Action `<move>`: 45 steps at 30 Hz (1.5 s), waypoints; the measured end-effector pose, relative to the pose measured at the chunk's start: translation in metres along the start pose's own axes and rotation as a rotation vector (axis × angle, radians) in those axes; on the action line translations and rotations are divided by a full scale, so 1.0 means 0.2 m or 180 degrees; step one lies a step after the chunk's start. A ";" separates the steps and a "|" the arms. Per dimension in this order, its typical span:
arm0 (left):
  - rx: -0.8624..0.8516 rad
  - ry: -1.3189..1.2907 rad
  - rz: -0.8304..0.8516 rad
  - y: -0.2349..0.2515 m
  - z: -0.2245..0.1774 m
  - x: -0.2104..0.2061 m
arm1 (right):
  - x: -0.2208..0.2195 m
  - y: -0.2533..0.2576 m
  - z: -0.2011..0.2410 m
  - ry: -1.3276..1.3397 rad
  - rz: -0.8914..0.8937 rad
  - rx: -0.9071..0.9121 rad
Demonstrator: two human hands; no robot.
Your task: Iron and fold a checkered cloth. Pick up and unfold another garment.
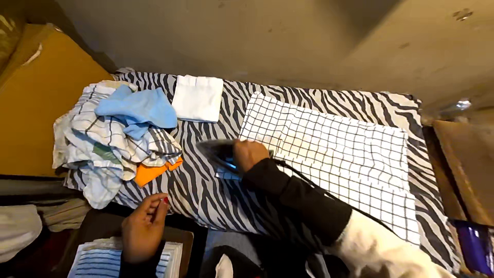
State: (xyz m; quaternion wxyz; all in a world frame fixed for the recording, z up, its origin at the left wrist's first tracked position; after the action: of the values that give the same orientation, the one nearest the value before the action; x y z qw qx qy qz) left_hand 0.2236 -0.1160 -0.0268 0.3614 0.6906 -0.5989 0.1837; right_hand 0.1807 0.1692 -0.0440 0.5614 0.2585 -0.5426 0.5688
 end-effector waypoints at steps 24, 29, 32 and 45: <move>0.0282 -0.0375 0.2875 0.59 -0.46 -1.36 | 0.10 -0.92 -1.28 -0.0799 -0.1459 0.0064; 0.0279 -0.0371 0.2548 0.61 -0.43 -1.29 | 0.09 -0.68 -0.95 -0.0612 -0.1192 0.0365; 0.0016 0.0102 0.2114 0.65 -0.41 -1.27 | 0.09 -0.48 -0.81 -0.0469 -0.0561 -0.0010; 0.1838 -0.1306 0.2866 0.18 -0.17 -1.02 | 0.15 -0.02 -0.49 -0.0340 -0.0010 -0.0309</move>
State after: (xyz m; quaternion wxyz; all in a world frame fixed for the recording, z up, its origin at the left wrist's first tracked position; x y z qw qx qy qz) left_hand 0.1522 0.0494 -0.1330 -0.0794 0.4596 -0.8175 0.3379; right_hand 0.2073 0.2681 -0.0421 0.5445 0.2618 -0.5983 0.5263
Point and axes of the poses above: each hand's wrist, its own y-axis towards the middle knuckle, its own x-axis out of the back of the hand, z = x × y, the point moved 10 cm from there along y, towards the middle knuckle, and after that the axes turned 7 degrees about -z, right-handed, at the moved point
